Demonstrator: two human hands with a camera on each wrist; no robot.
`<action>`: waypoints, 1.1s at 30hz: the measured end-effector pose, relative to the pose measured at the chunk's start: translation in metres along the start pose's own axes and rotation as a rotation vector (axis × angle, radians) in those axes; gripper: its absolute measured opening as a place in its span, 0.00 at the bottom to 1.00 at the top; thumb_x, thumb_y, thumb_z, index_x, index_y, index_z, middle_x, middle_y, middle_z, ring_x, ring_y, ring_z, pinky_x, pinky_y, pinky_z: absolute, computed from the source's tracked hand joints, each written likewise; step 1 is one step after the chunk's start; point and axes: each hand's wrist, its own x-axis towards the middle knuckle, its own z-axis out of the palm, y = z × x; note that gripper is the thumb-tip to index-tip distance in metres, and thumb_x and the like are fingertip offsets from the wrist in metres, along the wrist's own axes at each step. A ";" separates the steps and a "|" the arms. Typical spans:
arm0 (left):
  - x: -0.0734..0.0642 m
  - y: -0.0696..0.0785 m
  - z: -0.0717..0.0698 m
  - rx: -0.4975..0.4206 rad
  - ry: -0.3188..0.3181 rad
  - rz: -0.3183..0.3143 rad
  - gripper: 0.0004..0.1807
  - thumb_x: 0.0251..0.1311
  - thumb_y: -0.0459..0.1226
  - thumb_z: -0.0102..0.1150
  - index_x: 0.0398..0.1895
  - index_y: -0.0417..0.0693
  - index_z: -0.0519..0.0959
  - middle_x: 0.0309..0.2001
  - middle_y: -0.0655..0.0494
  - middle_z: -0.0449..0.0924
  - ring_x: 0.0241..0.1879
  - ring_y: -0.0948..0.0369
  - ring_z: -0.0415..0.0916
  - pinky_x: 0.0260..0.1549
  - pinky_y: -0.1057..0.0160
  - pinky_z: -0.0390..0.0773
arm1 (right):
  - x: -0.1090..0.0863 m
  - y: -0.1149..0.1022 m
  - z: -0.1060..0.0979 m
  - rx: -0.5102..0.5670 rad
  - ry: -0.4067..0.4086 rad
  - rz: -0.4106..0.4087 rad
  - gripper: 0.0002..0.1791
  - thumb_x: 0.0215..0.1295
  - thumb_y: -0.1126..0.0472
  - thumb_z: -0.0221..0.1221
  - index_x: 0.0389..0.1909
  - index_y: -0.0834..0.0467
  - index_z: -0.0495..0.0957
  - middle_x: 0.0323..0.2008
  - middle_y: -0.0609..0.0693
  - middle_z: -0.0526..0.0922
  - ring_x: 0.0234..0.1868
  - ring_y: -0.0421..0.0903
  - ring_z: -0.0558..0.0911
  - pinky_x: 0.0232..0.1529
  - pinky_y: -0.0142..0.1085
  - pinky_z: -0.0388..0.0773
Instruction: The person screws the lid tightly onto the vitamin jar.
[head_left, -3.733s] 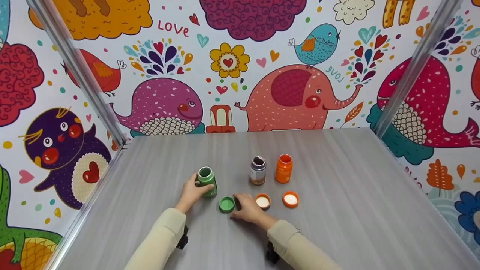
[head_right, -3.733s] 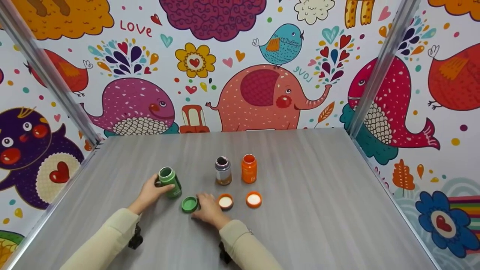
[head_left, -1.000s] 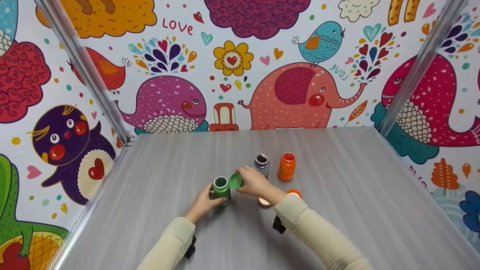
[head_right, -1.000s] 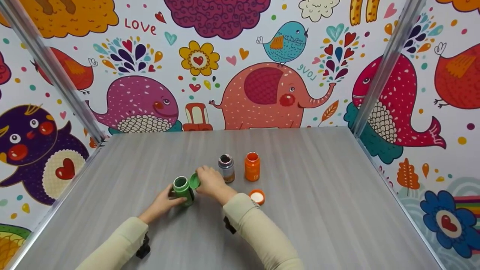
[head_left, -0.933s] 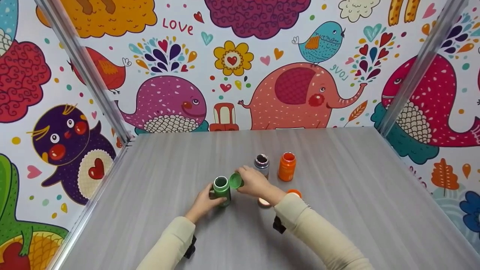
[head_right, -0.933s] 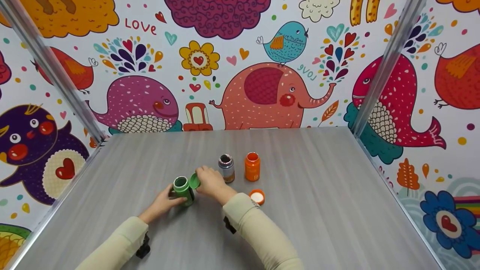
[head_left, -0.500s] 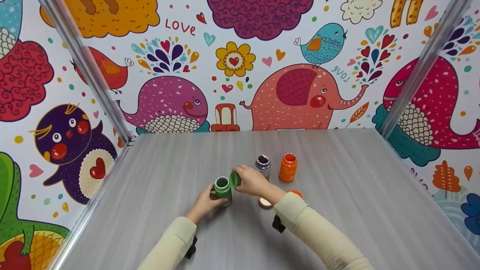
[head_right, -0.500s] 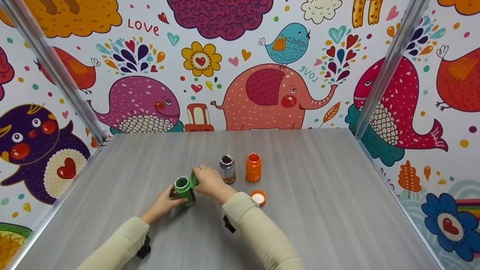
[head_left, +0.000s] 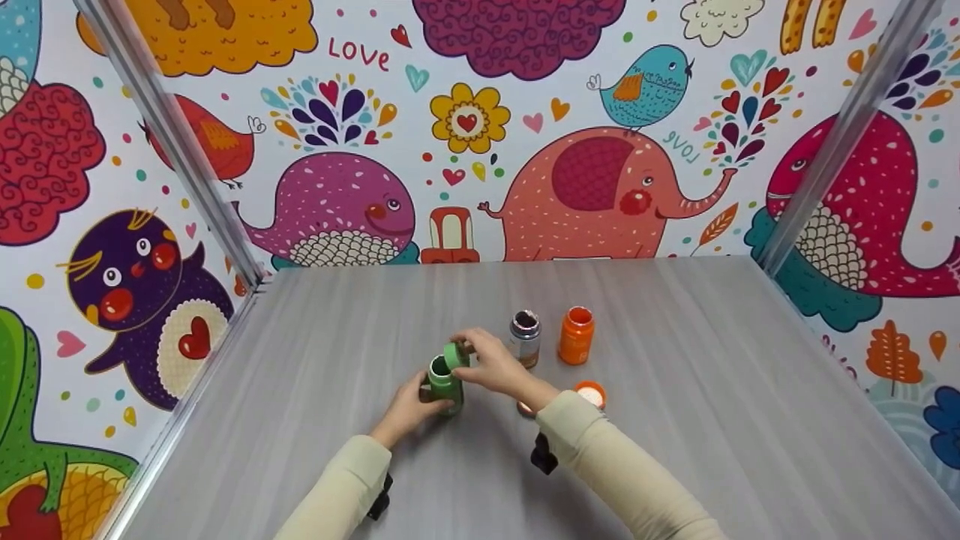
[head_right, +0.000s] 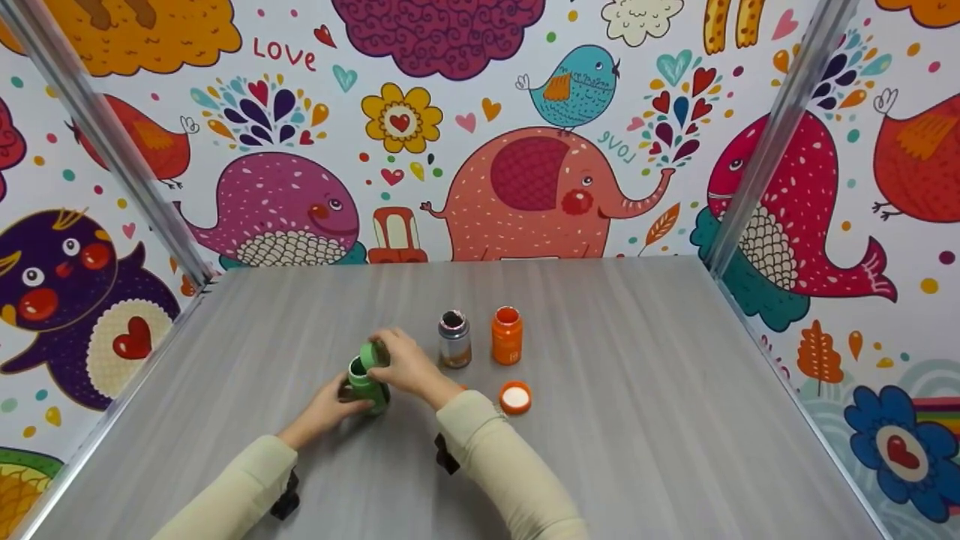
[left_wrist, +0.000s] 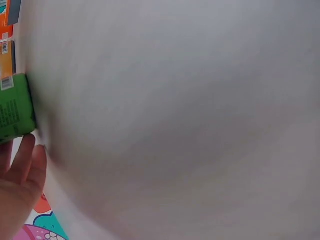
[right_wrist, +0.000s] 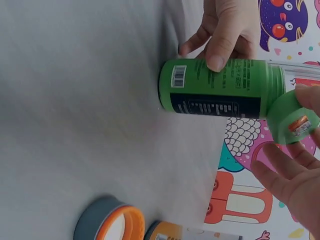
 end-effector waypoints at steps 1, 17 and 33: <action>0.000 0.000 -0.001 -0.001 -0.007 -0.001 0.33 0.50 0.37 0.66 0.56 0.29 0.65 0.49 0.35 0.73 0.44 0.47 0.76 0.43 0.52 0.75 | 0.000 -0.001 0.001 -0.022 -0.012 -0.024 0.24 0.54 0.63 0.63 0.53 0.62 0.71 0.49 0.56 0.73 0.50 0.51 0.76 0.48 0.43 0.75; -0.002 0.005 -0.002 -0.010 -0.035 -0.051 0.29 0.53 0.35 0.61 0.57 0.32 0.65 0.52 0.34 0.71 0.47 0.45 0.74 0.44 0.51 0.75 | 0.006 -0.009 0.007 -0.152 -0.072 -0.084 0.23 0.55 0.65 0.59 0.54 0.62 0.72 0.55 0.56 0.73 0.54 0.52 0.71 0.52 0.42 0.70; 0.000 -0.001 -0.002 -0.032 -0.048 -0.061 0.34 0.52 0.37 0.63 0.60 0.33 0.62 0.54 0.34 0.70 0.48 0.45 0.74 0.44 0.52 0.76 | 0.008 -0.006 0.010 -0.112 -0.108 -0.086 0.24 0.55 0.66 0.60 0.54 0.66 0.72 0.55 0.59 0.74 0.58 0.53 0.70 0.58 0.46 0.64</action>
